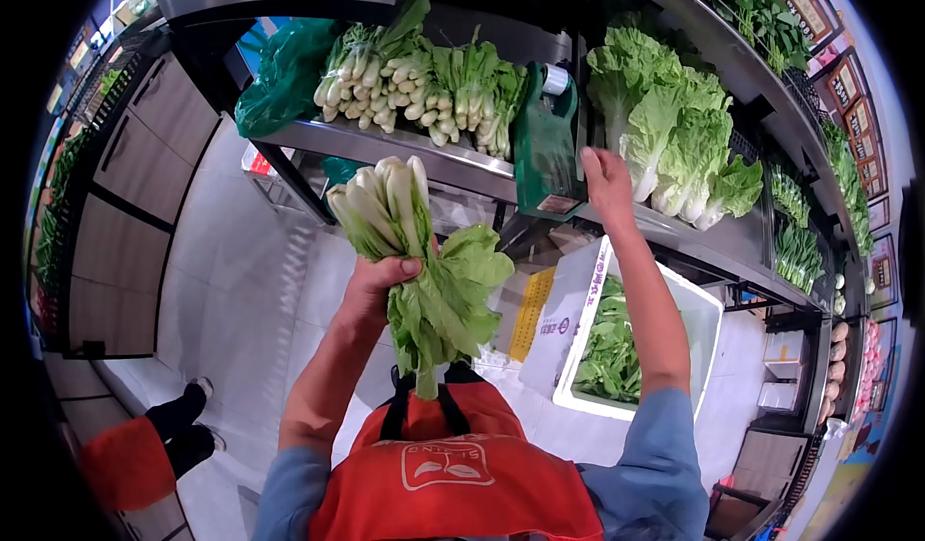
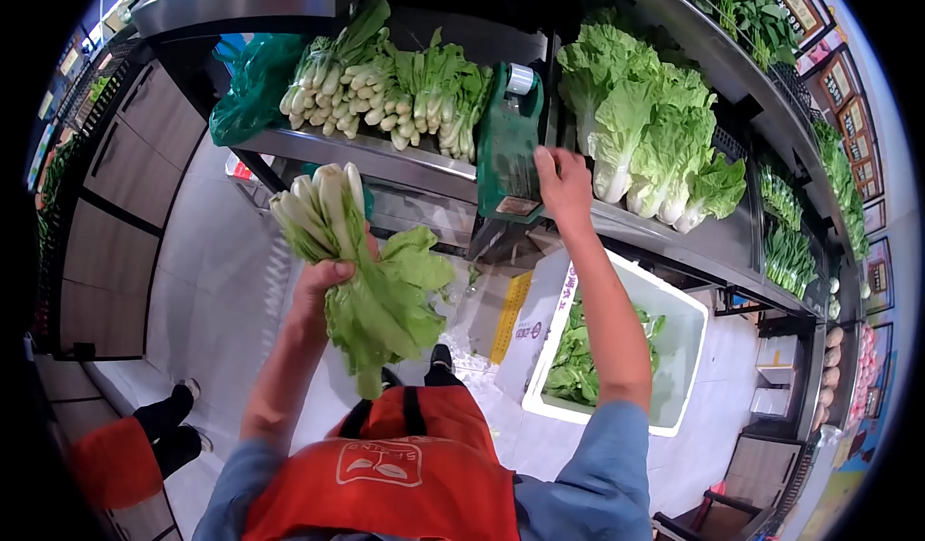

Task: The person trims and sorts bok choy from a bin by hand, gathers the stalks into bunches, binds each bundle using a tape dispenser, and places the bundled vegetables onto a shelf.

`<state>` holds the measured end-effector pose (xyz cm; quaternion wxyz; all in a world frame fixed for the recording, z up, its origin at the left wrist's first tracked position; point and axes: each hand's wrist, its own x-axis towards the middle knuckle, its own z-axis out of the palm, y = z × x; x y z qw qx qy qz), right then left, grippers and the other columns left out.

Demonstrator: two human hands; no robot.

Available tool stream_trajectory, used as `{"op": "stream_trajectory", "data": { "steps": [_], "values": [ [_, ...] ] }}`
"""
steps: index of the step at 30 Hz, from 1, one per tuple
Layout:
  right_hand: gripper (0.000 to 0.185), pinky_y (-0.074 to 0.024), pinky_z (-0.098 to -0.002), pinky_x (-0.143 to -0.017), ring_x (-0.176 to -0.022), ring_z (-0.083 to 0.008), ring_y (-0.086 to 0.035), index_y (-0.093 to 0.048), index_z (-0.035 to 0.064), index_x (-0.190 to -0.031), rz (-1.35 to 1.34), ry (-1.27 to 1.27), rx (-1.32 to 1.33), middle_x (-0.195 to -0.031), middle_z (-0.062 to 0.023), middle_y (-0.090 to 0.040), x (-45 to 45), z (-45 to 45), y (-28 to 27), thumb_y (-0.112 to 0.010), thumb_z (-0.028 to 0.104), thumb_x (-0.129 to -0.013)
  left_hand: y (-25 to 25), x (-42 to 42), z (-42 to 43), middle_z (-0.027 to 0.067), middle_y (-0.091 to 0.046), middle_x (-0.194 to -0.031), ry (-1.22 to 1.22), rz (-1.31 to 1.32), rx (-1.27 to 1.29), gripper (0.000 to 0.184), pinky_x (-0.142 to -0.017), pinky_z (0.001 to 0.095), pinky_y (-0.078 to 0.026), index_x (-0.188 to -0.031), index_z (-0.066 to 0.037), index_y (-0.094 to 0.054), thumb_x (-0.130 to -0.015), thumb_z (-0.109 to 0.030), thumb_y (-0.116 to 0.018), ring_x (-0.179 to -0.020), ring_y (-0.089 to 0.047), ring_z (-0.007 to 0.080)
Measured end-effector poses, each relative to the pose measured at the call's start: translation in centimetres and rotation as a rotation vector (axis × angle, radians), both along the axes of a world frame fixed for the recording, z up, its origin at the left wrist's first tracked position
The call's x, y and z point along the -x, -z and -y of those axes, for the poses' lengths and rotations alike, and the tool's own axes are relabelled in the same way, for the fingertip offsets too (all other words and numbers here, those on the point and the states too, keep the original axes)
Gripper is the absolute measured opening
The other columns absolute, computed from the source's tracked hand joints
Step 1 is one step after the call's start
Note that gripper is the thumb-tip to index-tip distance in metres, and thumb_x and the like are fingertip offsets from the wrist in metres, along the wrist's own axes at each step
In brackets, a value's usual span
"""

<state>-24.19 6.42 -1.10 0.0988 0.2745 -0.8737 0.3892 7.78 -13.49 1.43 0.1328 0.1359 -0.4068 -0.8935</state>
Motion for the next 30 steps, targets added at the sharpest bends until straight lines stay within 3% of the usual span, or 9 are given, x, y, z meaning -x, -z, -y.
{"op": "stream_trajectory", "data": {
  "steps": [3,4,8,12,17,22,25,29,30],
  "values": [
    [0.052,-0.0498,-0.0407,-0.085,-0.093,-0.0377,-0.064,-0.074,0.0018,-0.09,0.277,0.049,-0.219,-0.1,-0.0207,-0.067,2.4,-0.4,3.1,-0.058,0.052,-0.091,0.8,2.5,-0.3,0.0083,-0.062,-0.101,0.026,0.023,0.07,0.057,-0.082,0.0331,-0.052,-0.116,0.0,-0.057,-0.067,-0.02,-0.077,-0.091,-0.062,0.0197],
    [0.045,-0.0502,-0.043,-0.081,-0.087,-0.037,-0.064,-0.074,0.0021,-0.084,0.43,-0.004,-0.027,-0.092,-0.0184,-0.066,2.5,0.2,4.7,-0.064,0.046,-0.089,1.1,3.6,-0.3,0.0081,-0.063,-0.102,0.037,0.026,0.095,0.056,-0.083,0.0332,-0.052,-0.116,0.001,-0.057,-0.067,-0.017,-0.078,-0.091,-0.063,0.0193],
    [0.028,-0.048,-0.0374,-0.073,-0.079,-0.0275,-0.063,-0.072,0.0004,-0.084,-0.022,-0.052,0.116,-0.081,-0.0136,-0.065,1.3,0.9,4.9,-0.073,0.028,-0.086,1.1,7.3,-0.4,0.0066,-0.063,-0.103,0.049,0.06,0.202,0.054,-0.083,0.0322,-0.052,-0.117,0.001,-0.058,-0.069,-0.011,-0.079,-0.092,-0.063,0.018],
    [0.024,-0.0438,-0.0281,-0.066,-0.068,-0.0141,-0.055,-0.066,-0.0013,-0.09,0.343,-0.114,0.268,-0.073,-0.0049,-0.063,-1.5,-0.6,2.2,-0.068,0.023,-0.092,0.9,10.0,0.0,0.0056,-0.064,-0.101,0.093,0.051,0.311,0.052,-0.082,0.0308,-0.051,-0.114,0.001,-0.06,-0.069,-0.014,-0.081,-0.09,-0.063,0.0164],
    [0.019,-0.0413,-0.0259,-0.055,-0.06,-0.0092,-0.053,-0.064,0.0035,-0.09,0.941,-0.119,0.485,-0.067,-0.0014,-0.06,-9.7,-3.9,-0.5,-0.062,0.022,-0.097,-0.8,13.3,-0.1,0.0076,-0.067,-0.104,0.276,0.14,0.37,0.055,-0.086,0.0316,-0.052,-0.118,0.002,-0.061,-0.068,-0.009,-0.081,-0.094,-0.064,0.0171],
    [0.021,-0.0404,-0.0232,-0.053,-0.058,-0.0084,-0.054,-0.065,0.0031,-0.087,1.253,-0.181,0.408,-0.067,-0.0027,-0.062,-16.8,-8.3,-1.8,-0.063,0.021,-0.097,-1.5,17.1,-0.9,0.0097,-0.069,-0.103,0.296,-0.005,1.019,0.061,-0.086,0.031,-0.052,-0.12,0.001,-0.058,-0.067,-0.017,-0.082,-0.091,-0.065,0.0186],
    [0.022,-0.0384,-0.0215,-0.051,-0.056,-0.007,-0.053,-0.064,0.003,-0.084,1.178,-0.272,0.359,-0.068,-0.0038,-0.064,-20.2,-9.9,-3.0,-0.063,0.02,-0.097,-1.6,18.2,-2.5,0.0104,-0.068,-0.099,0.301,-0.019,1.308,0.065,-0.085,0.0319,-0.052,-0.122,-0.003,-0.059,-0.063,-0.018,-0.083,-0.089,-0.062,0.0137],
    [0.024,-0.0383,-0.0208,-0.051,-0.053,-0.005,-0.051,-0.062,0.0033,-0.08,1.192,-0.342,0.406,-0.069,-0.0044,-0.065,-21.8,-10.7,-7.1,-0.058,0.018,-0.099,-4.4,17.1,-7.6,0.0172,-0.068,-0.088,0.613,0.3,1.947,0.059,-0.08,0.04,-0.054,-0.113,-0.004,-0.05,-0.065,-0.022,-0.08,-0.087,-0.07,0.0296],
    [0.026,-0.0396,-0.0218,-0.051,-0.052,-0.0069,-0.051,-0.06,0.0043,-0.079,1.145,-0.312,0.449,-0.065,-0.0044,-0.063,-21.2,-10.5,-8.1,-0.058,0.02,-0.099,-3.3,16.0,-8.1,0.0158,-0.068,-0.085,0.607,0.055,2.034,0.058,-0.076,0.0441,-0.054,-0.111,-0.002,-0.046,-0.067,-0.021,-0.079,-0.083,-0.07,0.0339]
  ]
}}
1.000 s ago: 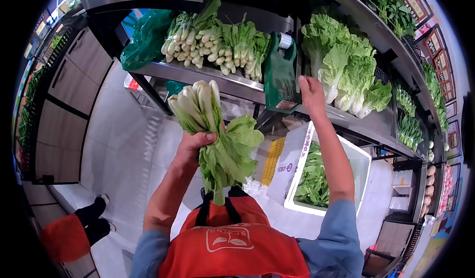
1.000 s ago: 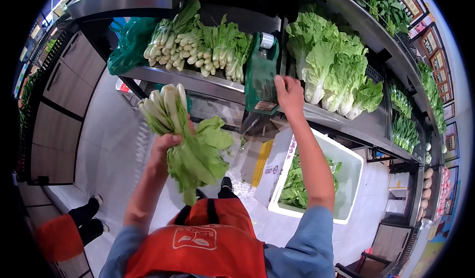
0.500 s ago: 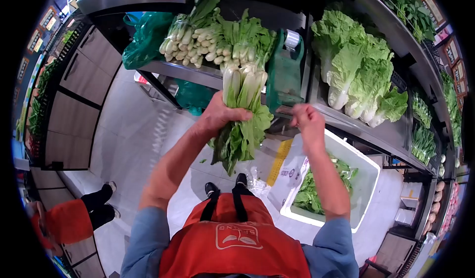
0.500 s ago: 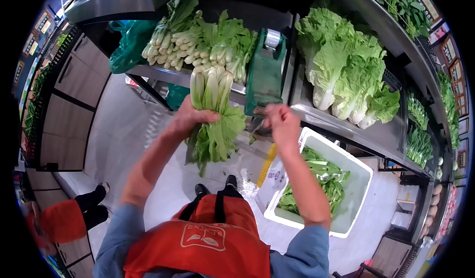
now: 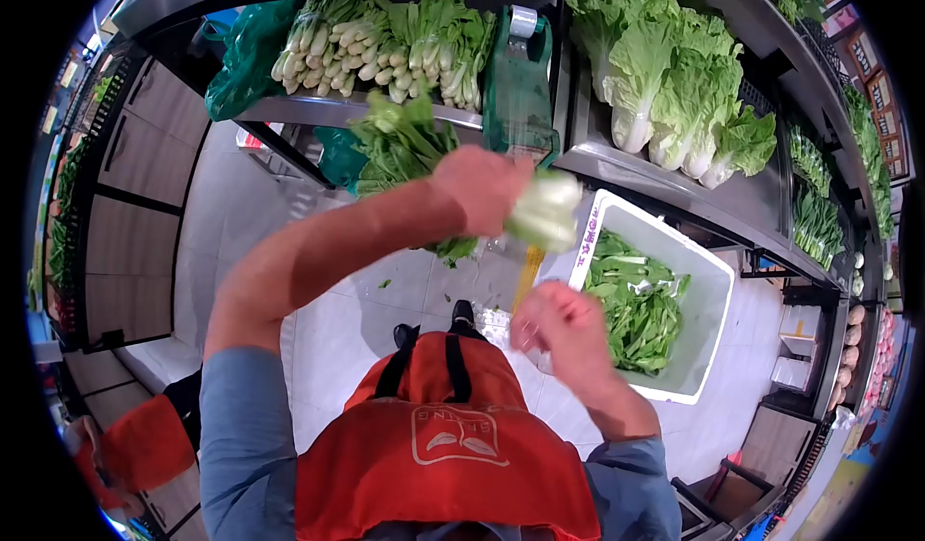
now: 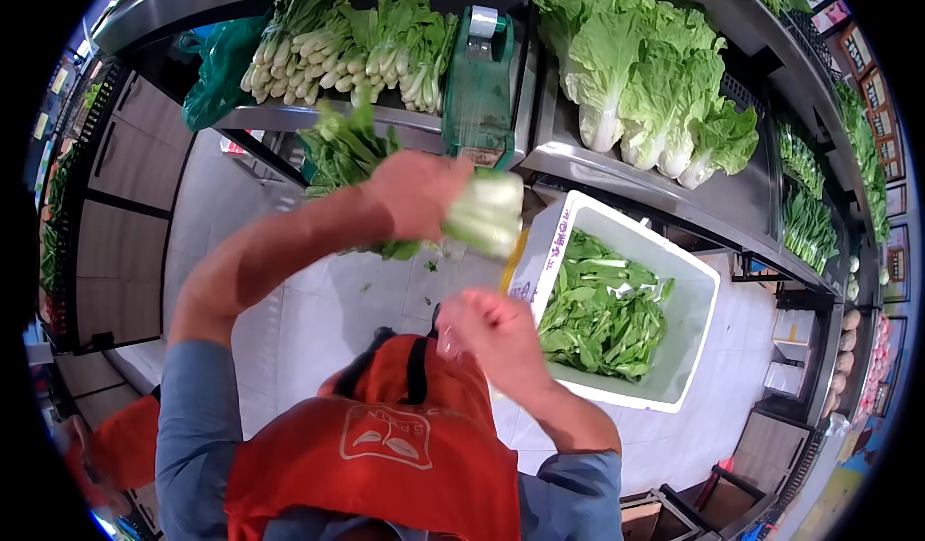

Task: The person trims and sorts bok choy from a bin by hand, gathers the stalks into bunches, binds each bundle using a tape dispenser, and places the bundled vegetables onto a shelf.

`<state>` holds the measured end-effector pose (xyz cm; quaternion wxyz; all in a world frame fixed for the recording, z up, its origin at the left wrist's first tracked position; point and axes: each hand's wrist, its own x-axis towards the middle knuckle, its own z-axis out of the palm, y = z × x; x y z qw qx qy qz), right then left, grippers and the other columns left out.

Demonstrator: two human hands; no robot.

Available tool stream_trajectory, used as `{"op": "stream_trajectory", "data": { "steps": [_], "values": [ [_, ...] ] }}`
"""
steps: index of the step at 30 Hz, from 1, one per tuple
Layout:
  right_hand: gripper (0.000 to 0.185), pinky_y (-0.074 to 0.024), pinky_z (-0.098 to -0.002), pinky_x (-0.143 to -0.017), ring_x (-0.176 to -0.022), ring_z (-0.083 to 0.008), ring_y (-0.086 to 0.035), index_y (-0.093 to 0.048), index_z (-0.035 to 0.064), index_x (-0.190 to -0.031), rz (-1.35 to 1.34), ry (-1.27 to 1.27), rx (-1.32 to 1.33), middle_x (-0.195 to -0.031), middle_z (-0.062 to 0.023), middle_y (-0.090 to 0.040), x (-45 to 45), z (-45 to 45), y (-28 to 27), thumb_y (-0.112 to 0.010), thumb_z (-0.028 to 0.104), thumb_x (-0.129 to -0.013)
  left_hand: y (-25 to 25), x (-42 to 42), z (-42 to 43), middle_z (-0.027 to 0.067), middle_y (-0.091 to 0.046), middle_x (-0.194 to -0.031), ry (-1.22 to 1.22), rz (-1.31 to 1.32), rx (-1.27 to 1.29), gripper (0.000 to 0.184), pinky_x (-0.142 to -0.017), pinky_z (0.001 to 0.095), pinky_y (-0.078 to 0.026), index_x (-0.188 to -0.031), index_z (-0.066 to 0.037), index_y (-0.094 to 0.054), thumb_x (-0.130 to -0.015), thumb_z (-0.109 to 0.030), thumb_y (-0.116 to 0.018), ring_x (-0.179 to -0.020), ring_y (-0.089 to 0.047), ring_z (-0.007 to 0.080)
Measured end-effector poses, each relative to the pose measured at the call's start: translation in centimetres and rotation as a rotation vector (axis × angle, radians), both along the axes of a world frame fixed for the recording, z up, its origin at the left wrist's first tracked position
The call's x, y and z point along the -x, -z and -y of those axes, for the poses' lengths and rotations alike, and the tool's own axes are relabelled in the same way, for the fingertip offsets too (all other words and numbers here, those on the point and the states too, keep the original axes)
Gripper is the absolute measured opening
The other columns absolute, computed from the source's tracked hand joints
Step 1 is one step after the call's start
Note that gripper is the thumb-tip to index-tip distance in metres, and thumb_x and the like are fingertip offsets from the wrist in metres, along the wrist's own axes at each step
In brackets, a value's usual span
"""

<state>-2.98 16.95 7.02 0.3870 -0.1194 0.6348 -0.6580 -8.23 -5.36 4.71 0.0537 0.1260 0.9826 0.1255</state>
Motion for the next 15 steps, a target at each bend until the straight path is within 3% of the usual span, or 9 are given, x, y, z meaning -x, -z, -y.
{"op": "stream_trajectory", "data": {
  "steps": [1,3,4,7,9,10,15],
  "values": [
    [0.026,-0.0397,-0.0225,-0.05,-0.051,-0.0083,-0.051,-0.058,0.0051,-0.08,0.067,0.061,0.111,-0.062,-0.0044,-0.06,1.2,0.3,0.0,-0.058,0.022,-0.099,0.9,-0.9,-1.1,0.0157,-0.067,-0.087,0.089,0.083,0.12,0.055,-0.073,0.0436,-0.054,-0.11,0.001,-0.047,-0.068,-0.02,-0.076,-0.08,-0.069,0.0337],
    [0.027,-0.0386,-0.0227,-0.045,-0.052,-0.0137,-0.055,-0.055,0.0071,-0.081,0.19,0.132,0.222,-0.058,-0.005,-0.055,3.9,1.0,0.0,-0.06,0.027,-0.098,0.8,-3.4,-3.0,0.0156,-0.069,-0.093,0.163,0.203,0.077,0.036,-0.075,0.0434,-0.054,-0.107,0.001,-0.052,-0.078,-0.014,-0.067,-0.087,-0.071,0.029],
    [0.028,-0.038,-0.0218,-0.043,-0.059,-0.0153,-0.061,-0.056,0.0078,-0.081,0.254,0.258,0.139,-0.062,-0.0047,-0.057,4.7,2.2,-0.1,-0.061,0.03,-0.098,1.0,-4.6,-3.7,0.0157,-0.069,-0.093,0.171,0.208,0.084,0.036,-0.076,0.0432,-0.054,-0.107,0.001,-0.053,-0.078,-0.014,-0.067,-0.087,-0.07,0.0288],
    [0.023,-0.0364,-0.0199,-0.042,-0.07,-0.0153,-0.069,-0.06,0.0088,-0.085,0.493,0.292,0.215,-0.077,-0.0069,-0.068,8.7,1.9,5.1,-0.065,0.028,-0.096,2.9,-7.8,-4.9,0.0159,-0.068,-0.091,0.189,0.165,0.115,0.036,-0.077,0.042,-0.052,-0.105,0.002,-0.053,-0.076,-0.013,-0.067,-0.086,-0.069,0.0281],
    [0.022,-0.0359,-0.0199,-0.041,-0.069,-0.0147,-0.069,-0.06,0.0084,-0.086,0.586,0.247,0.114,-0.081,-0.0087,-0.07,9.0,1.9,9.1,-0.065,0.027,-0.096,4.2,-9.6,-5.0,0.0158,-0.067,-0.09,0.199,0.058,0.158,0.037,-0.078,0.0403,-0.05,-0.105,0.003,-0.053,-0.074,-0.013,-0.068,-0.084,-0.069,0.0276],
    [0.021,-0.0357,-0.0199,-0.04,-0.068,-0.0144,-0.069,-0.06,0.0083,-0.087,0.632,0.221,0.055,-0.083,-0.0096,-0.071,9.0,2.0,10.6,-0.065,0.027,-0.096,4.9,-10.2,-4.9,0.0152,-0.062,-0.084,0.218,-0.026,0.14,0.038,-0.076,0.0385,-0.048,-0.098,0.002,-0.05,-0.068,-0.013,-0.069,-0.075,-0.065,0.0273],
    [0.019,-0.035,-0.0198,-0.039,-0.059,-0.0121,-0.063,-0.06,0.0067,-0.089,0.627,0.176,-0.056,-0.087,-0.0156,-0.071,8.5,3.6,13.4,-0.064,0.024,-0.097,5.4,-12.1,-4.5,0.0138,-0.061,-0.083,0.234,-0.122,0.228,0.041,-0.075,0.0369,-0.047,-0.104,0.001,-0.052,-0.07,-0.014,-0.066,-0.075,-0.063,0.0257]
  ]
}}
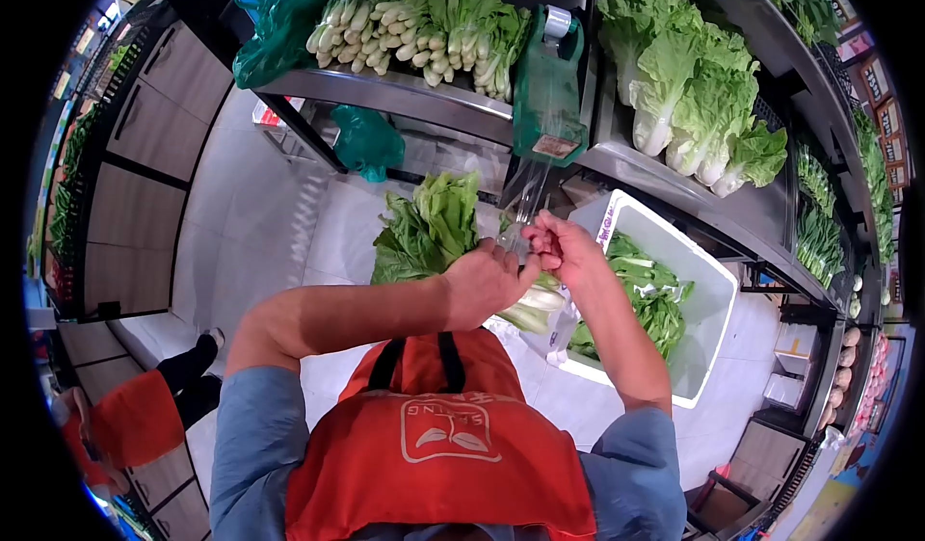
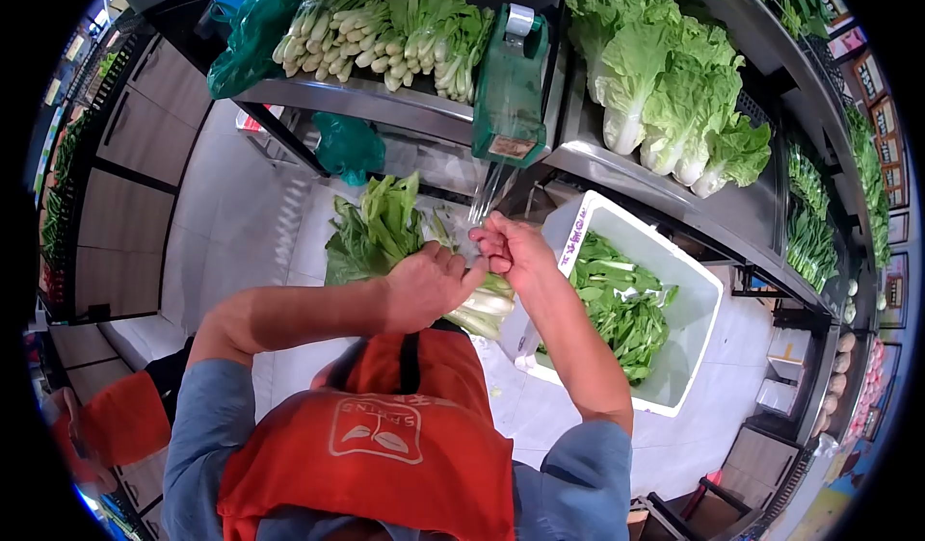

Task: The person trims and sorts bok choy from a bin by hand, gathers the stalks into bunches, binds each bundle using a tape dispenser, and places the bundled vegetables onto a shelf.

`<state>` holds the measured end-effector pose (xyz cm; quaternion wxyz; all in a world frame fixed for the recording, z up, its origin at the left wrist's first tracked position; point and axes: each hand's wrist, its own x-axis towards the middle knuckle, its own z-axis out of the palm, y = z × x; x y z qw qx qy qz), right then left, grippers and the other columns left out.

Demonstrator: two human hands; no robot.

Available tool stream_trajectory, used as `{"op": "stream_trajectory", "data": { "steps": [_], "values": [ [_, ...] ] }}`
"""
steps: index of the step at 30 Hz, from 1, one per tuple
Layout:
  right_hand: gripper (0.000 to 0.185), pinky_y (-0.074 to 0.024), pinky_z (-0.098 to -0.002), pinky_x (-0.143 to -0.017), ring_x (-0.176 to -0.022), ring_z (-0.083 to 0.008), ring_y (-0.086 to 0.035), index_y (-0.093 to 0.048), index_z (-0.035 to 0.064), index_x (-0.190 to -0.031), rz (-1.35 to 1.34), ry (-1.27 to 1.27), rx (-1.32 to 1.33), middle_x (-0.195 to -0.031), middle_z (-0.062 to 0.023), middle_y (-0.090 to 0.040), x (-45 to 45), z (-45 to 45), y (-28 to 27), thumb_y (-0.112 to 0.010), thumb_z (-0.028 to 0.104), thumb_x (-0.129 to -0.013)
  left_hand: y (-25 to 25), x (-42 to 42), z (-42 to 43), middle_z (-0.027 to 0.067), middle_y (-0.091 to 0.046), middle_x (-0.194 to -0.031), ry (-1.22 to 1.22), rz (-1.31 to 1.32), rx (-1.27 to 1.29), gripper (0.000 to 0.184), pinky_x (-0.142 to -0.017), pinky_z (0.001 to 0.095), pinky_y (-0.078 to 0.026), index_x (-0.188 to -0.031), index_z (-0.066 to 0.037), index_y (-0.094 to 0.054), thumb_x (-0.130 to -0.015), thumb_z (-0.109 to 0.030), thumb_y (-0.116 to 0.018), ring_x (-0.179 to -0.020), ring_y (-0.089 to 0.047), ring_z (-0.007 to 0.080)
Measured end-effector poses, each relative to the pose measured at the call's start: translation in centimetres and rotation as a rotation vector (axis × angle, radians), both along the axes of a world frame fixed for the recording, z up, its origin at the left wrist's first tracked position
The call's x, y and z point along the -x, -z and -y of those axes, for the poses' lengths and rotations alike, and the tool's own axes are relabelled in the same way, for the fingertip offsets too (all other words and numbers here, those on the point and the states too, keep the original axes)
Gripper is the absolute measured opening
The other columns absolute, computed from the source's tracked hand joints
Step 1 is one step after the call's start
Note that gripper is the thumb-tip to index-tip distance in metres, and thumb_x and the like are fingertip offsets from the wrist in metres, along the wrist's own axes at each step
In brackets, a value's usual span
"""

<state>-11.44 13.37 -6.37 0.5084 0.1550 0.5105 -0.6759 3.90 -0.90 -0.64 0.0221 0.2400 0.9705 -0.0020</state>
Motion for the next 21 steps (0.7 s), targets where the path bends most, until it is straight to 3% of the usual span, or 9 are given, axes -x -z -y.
{"op": "stream_trajectory", "data": {
  "steps": [5,8,11,14,17,21],
  "values": [
    [0.021,-0.0362,-0.0226,-0.038,-0.057,-0.0136,-0.061,-0.06,0.0058,-0.089,0.02,-0.105,-0.052,-0.084,-0.0158,-0.07,0.1,0.6,0.8,-0.062,0.025,-0.097,1.2,-0.1,0.3,0.0123,-0.06,-0.083,0.028,-0.072,-0.059,0.04,-0.074,0.0372,-0.047,-0.109,-0.001,-0.053,-0.073,-0.014,-0.064,-0.074,-0.062,0.0257],
    [0.025,-0.0407,-0.0246,-0.044,-0.059,-0.0133,-0.06,-0.061,0.0057,-0.091,-0.018,-0.319,0.012,-0.083,-0.0122,-0.069,1.2,0.0,0.4,-0.064,0.03,-0.096,2.2,0.2,0.4,0.0118,-0.06,-0.084,0.003,-0.065,-0.179,0.038,-0.076,0.0385,-0.048,-0.109,-0.002,-0.054,-0.074,-0.014,-0.062,-0.077,-0.063,0.0267],
    [0.031,-0.0431,-0.0249,-0.052,-0.065,-0.0093,-0.059,-0.065,0.0076,-0.094,-0.745,-0.36,-0.378,-0.08,-0.0045,-0.068,2.9,0.4,0.5,-0.065,0.039,-0.095,3.2,0.4,0.6,0.0116,-0.061,-0.084,-0.043,-0.036,-0.267,0.037,-0.078,0.0393,-0.049,-0.107,-0.003,-0.054,-0.073,-0.014,-0.062,-0.079,-0.064,0.0273],
    [0.031,-0.0459,-0.0267,-0.06,-0.07,-0.0084,-0.06,-0.069,0.0093,-0.101,-0.791,-0.105,-0.174,-0.08,0.0002,-0.067,5.6,2.0,0.5,-0.067,0.039,-0.094,4.4,0.3,0.1,0.0115,-0.061,-0.083,-0.083,-0.041,-0.278,0.037,-0.079,0.039,-0.048,-0.103,-0.003,-0.053,-0.07,-0.014,-0.065,-0.08,-0.065,0.0275],
    [0.03,-0.0454,-0.0235,-0.058,-0.068,-0.0081,-0.059,-0.07,0.0075,-0.106,-0.734,-0.137,0.034,-0.08,0.0,-0.068,6.5,4.4,-0.1,-0.069,0.035,-0.093,5.0,0.9,-0.3,0.0113,-0.06,-0.082,-0.106,-0.033,-0.327,0.037,-0.078,0.0386,-0.048,-0.099,-0.004,-0.053,-0.067,-0.014,-0.067,-0.077,-0.064,0.0274],
    [0.02,-0.0439,-0.0193,-0.055,-0.062,-0.0068,-0.059,-0.07,0.0041,-0.096,-0.613,-0.003,0.133,-0.077,-0.0017,-0.067,7.4,5.9,1.6,-0.073,0.024,-0.091,5.8,1.0,-0.4,0.0111,-0.059,-0.08,-0.127,-0.006,-0.34,0.035,-0.075,0.0379,-0.047,-0.095,-0.004,-0.052,-0.066,-0.015,-0.068,-0.074,-0.063,0.0271]
  ]
}}
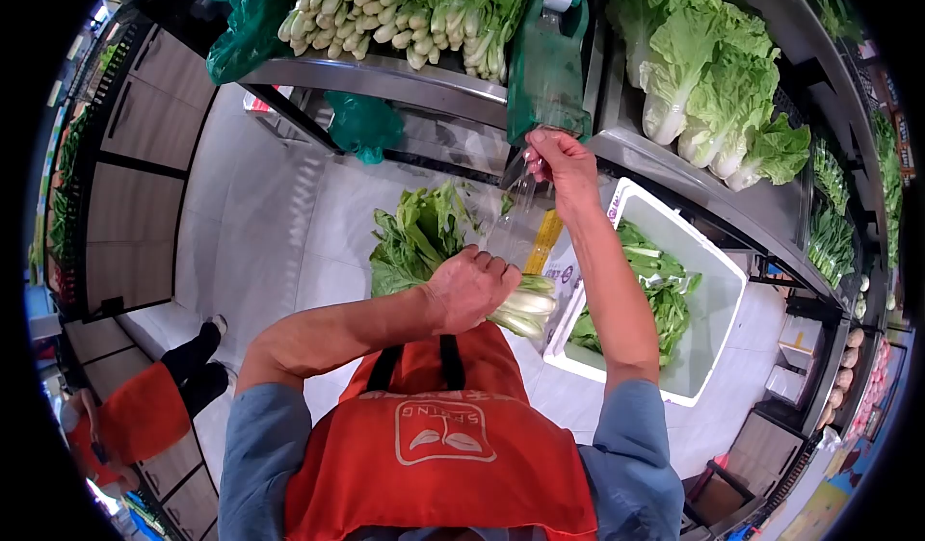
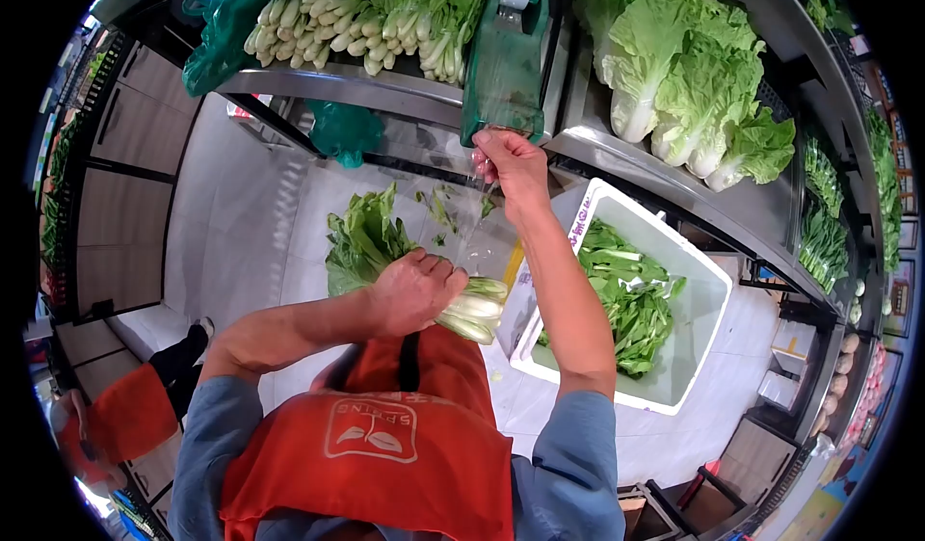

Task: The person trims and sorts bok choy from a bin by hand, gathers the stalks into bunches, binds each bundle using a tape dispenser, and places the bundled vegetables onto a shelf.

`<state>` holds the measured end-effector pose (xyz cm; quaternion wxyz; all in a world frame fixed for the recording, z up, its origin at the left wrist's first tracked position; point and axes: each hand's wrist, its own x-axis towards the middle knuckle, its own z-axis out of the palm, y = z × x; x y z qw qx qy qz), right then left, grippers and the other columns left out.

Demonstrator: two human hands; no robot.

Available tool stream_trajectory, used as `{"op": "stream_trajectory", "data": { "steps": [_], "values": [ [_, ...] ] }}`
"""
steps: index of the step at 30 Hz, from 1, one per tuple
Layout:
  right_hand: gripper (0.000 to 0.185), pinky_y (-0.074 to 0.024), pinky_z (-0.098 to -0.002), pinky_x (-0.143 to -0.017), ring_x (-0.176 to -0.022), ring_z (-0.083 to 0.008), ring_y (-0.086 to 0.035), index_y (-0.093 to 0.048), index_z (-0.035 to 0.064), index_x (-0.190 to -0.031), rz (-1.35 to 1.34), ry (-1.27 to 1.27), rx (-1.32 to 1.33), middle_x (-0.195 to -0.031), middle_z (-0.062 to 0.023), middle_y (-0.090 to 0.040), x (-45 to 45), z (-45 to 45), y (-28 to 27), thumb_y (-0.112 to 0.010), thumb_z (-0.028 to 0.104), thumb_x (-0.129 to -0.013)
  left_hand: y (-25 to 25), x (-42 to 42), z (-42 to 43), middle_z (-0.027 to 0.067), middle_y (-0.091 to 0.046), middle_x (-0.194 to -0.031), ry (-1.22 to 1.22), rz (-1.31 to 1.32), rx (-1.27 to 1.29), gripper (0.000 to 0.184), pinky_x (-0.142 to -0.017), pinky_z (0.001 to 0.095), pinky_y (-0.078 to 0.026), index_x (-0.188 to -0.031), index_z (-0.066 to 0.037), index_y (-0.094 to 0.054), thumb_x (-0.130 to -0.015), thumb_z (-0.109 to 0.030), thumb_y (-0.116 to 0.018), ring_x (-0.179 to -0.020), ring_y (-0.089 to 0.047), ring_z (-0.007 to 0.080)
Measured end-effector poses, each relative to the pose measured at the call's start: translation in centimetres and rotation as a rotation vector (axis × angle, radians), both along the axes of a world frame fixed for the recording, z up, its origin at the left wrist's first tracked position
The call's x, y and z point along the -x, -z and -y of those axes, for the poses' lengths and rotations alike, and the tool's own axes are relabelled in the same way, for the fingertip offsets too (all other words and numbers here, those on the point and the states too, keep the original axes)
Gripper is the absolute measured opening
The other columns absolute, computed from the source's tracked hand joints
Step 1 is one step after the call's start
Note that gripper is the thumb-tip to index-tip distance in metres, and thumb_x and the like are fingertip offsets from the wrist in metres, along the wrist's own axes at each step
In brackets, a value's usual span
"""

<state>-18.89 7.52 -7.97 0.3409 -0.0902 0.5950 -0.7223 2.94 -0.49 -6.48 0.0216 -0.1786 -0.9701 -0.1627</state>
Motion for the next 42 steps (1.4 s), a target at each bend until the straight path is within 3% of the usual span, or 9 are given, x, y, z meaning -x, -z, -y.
{"op": "stream_trajectory", "data": {
  "steps": [10,13,15,22,25,28,35,39,42],
  "values": [
    [0.017,-0.0475,-0.0241,-0.049,-0.053,-0.0116,-0.06,-0.069,0.0013,-0.086,0.043,0.155,-0.234,-0.07,-0.005,-0.067,-0.8,-1.3,5.4,-0.07,0.018,-0.092,3.2,-0.5,-0.1,0.012,-0.058,-0.075,-0.003,0.003,-0.036,0.024,-0.07,0.0367,-0.047,-0.088,-0.004,-0.05,-0.068,-0.011,-0.062,-0.07,-0.062,0.0271],
    [0.018,-0.0507,-0.0253,-0.052,-0.056,-0.0143,-0.064,-0.069,0.0009,-0.089,0.133,0.169,-0.184,-0.071,-0.0066,-0.068,-2.2,-2.0,4.6,-0.07,0.018,-0.091,5.3,-1.8,0.2,0.0122,-0.059,-0.077,-0.047,0.045,-0.028,0.026,-0.073,0.0378,-0.048,-0.09,-0.004,-0.051,-0.069,-0.012,-0.062,-0.071,-0.062,0.0274],
    [0.02,-0.0529,-0.0269,-0.057,-0.06,-0.0155,-0.066,-0.069,0.001,-0.091,0.111,0.13,-0.139,-0.073,-0.0065,-0.069,-3.7,-1.4,-1.0,-0.071,0.021,-0.092,6.4,-2.1,0.8,0.0128,-0.059,-0.08,-0.157,0.068,-0.024,0.028,-0.075,0.0403,-0.049,-0.093,-0.004,-0.051,-0.07,-0.014,-0.063,-0.074,-0.063,0.0294],
    [0.019,-0.0532,-0.0287,-0.062,-0.069,-0.0157,-0.069,-0.07,-0.0016,-0.096,-0.606,-0.04,-0.221,-0.085,-0.0107,-0.074,-12.2,-3.7,-8.4,-0.065,0.017,-0.095,5.7,-2.4,6.1,0.0139,-0.061,-0.088,-0.392,0.026,-0.062,0.035,-0.086,0.0418,-0.045,-0.101,-0.004,-0.049,-0.072,-0.018,-0.064,-0.088,-0.062,0.0322],
    [0.012,-0.0572,-0.0339,-0.068,-0.078,-0.0224,-0.073,-0.072,0.0059,-0.093,-1.138,-0.311,0.006,-0.087,-0.01,-0.074,-15.9,-3.1,-8.9,-0.061,0.011,-0.093,4.4,-1.9,8.6,0.0164,-0.063,-0.092,-0.471,0.153,-0.042,0.047,-0.086,0.0429,-0.046,-0.104,-0.003,-0.047,-0.068,-0.021,-0.073,-0.092,-0.064,0.0341],
    [0.007,-0.0587,-0.041,-0.083,-0.085,-0.0266,-0.072,-0.07,0.0063,-0.09,-1.229,-0.539,0.2,-0.09,-0.0094,-0.073,-19.0,-1.4,-8.5,-0.071,0.011,-0.085,2.5,-2.0,10.9,0.019,-0.067,-0.091,-0.497,0.216,-0.019,0.068,-0.084,0.044,-0.049,-0.108,-0.002,-0.044,-0.057,-0.024,-0.084,-0.09,-0.067,0.0365],
    [0.017,-0.057,-0.0387,-0.087,-0.087,-0.0255,-0.07,-0.069,0.0083,-0.088,-1.407,-0.731,0.188,-0.088,-0.0064,-0.071,-20.7,-0.5,-9.1,-0.079,0.013,-0.075,-5.8,-3.8,16.0,0.0168,-0.066,-0.081,-0.464,0.369,-0.031,0.057,-0.074,0.0451,-0.051,-0.101,-0.001,-0.053,-0.059,-0.026,-0.081,-0.083,-0.067,0.038],
    [0.017,-0.0561,-0.041,-0.09,-0.088,-0.0242,-0.07,-0.07,0.0091,-0.086,-1.466,-0.715,0.195,-0.087,-0.0065,-0.071,-19.8,0.6,-11.2,-0.08,0.014,-0.073,-8.8,-5.5,18.2,0.0207,-0.069,-0.086,-0.37,0.352,-0.441,0.059,-0.073,0.0416,-0.054,-0.105,0.0,-0.062,-0.057,-0.024,-0.084,-0.084,-0.07,0.0311],
    [0.016,-0.0552,-0.0439,-0.091,-0.09,-0.0214,-0.071,-0.07,0.0106,-0.083,-1.532,-0.711,0.235,-0.087,-0.0051,-0.072,-19.0,2.2,-13.9,-0.08,0.014,-0.071,-12.2,-6.7,18.8,0.0158,-0.072,-0.097,-0.404,0.746,-0.979,0.059,-0.079,0.0364,-0.055,-0.112,0.002,-0.064,-0.06,-0.018,-0.084,-0.088,-0.07,0.0241]
  ]
}}
